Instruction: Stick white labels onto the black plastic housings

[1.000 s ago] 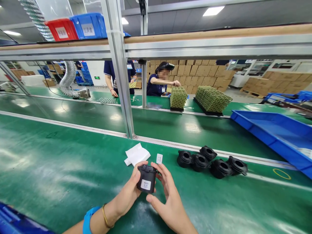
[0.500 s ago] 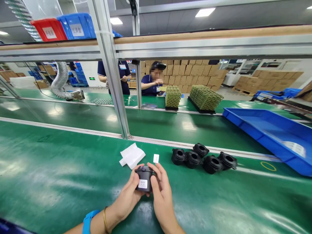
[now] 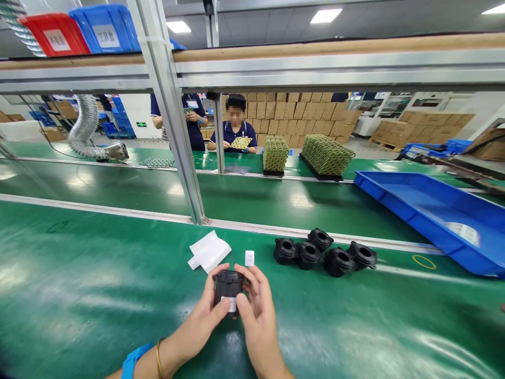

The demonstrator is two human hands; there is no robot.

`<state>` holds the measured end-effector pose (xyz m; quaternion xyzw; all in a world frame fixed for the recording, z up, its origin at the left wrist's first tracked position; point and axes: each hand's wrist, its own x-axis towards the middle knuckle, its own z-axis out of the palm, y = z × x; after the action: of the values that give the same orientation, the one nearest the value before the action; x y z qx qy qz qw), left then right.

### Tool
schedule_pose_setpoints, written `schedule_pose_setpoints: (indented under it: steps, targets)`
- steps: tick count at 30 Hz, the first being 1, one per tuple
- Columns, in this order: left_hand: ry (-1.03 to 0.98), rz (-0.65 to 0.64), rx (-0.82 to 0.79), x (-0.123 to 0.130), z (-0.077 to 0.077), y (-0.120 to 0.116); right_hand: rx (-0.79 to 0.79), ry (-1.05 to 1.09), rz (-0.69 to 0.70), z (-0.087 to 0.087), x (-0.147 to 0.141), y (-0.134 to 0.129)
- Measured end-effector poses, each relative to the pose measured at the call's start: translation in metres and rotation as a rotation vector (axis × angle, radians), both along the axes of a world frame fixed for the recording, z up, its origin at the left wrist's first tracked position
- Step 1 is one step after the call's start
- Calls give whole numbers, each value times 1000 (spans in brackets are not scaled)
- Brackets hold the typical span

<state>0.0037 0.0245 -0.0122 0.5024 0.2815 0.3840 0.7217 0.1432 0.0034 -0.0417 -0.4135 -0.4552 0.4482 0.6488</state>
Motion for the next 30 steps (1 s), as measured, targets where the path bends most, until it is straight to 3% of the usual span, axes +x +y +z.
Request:
schedule_pose_setpoints:
  steps: [5,12,16,19,22,25,27,30]
  targets:
    - [22,64,-3,1,-7,1,-7,4,-46,1,-10,2]
    - [-264,91,-244,15,-12,3,-63,-9,-83,2,-11,3]
    - [-174,192,-132,11,-12,3,33,-115,-136,-3,-24,-1]
    - [-113,135,-90,7,-13,7,117,-349,-249,-3,-23,0]
    - [-44,100,-60,7,-11,12,210,-683,-408,7,9,15]
    - [81,213,125,7,-10,18,237,-866,-520,21,66,42]
    - [132,233,205,7,-12,24,215,-982,-519,27,102,61]
    - [32,165,72,6,-16,35,198,-1107,-454,30,133,79]
